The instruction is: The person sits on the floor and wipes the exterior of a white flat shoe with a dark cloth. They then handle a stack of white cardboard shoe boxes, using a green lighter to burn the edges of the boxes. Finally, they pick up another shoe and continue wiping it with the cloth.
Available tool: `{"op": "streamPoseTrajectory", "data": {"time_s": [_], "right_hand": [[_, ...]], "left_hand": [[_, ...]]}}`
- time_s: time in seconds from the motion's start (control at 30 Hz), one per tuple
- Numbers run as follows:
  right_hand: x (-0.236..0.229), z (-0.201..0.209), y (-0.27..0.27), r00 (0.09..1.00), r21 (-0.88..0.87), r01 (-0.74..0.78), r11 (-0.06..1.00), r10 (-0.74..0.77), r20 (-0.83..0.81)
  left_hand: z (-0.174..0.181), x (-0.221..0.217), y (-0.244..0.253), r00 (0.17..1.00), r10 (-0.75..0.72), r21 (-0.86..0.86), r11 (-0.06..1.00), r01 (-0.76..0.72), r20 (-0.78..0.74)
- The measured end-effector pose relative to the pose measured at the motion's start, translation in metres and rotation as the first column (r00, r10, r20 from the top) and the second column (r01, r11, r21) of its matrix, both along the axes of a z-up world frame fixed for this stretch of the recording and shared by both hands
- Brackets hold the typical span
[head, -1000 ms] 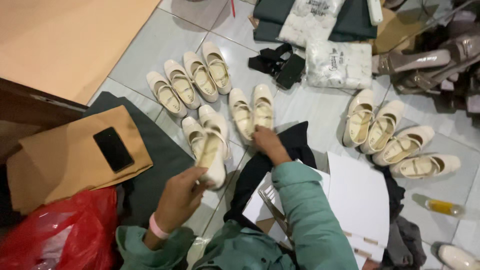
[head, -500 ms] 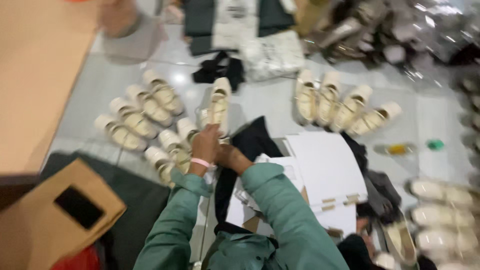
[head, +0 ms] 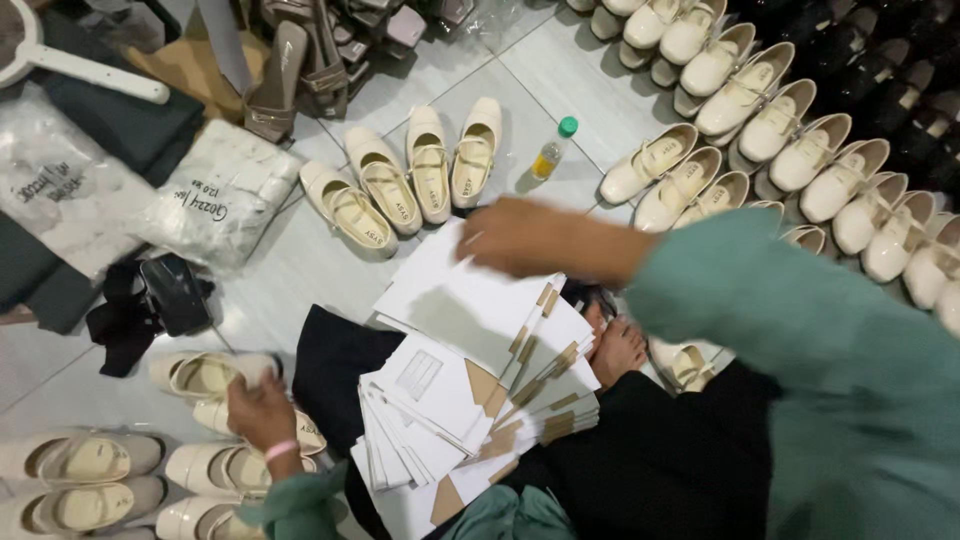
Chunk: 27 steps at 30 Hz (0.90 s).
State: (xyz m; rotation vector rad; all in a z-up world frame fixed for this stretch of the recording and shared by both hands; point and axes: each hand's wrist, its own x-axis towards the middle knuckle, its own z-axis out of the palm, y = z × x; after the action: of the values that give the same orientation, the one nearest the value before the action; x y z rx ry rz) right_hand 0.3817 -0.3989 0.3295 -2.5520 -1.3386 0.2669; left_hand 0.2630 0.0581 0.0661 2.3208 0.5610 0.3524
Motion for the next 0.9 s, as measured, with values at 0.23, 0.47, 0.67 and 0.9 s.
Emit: {"op": "streamPoseTrajectory", "data": {"time_s": [0.23, 0.47, 0.67, 0.9], "right_hand": [[-0.076, 0.016, -0.182, 0.796, -0.096, 0.571, 0.815, -0.579, -0.178], [-0.124, -0.153, -0.24, 0.652, -0.096, 0.746, 0.659, -0.752, -0.096], [-0.091, -0.238, -0.206, 0.545, 0.107, 0.828, 0.55, -0.835, 0.076], [-0.166, -0.191, -0.207, 0.499, 0.456, 0.809, 0.371, -0.843, -0.199]], "left_hand": [[-0.041, -0.004, 0.013, 0.976, -0.103, 0.196, 0.97, 0.141, -0.19], [0.017, -0.019, -0.008, 0.873, -0.485, 0.727, 0.581, 0.366, -0.052], [0.143, 0.069, -0.128, 0.867, -0.485, 0.169, 0.87, 0.464, 0.115], [0.114, 0.128, -0.398, 0.161, -0.987, 0.062, 0.161, 0.985, 0.005]]}}
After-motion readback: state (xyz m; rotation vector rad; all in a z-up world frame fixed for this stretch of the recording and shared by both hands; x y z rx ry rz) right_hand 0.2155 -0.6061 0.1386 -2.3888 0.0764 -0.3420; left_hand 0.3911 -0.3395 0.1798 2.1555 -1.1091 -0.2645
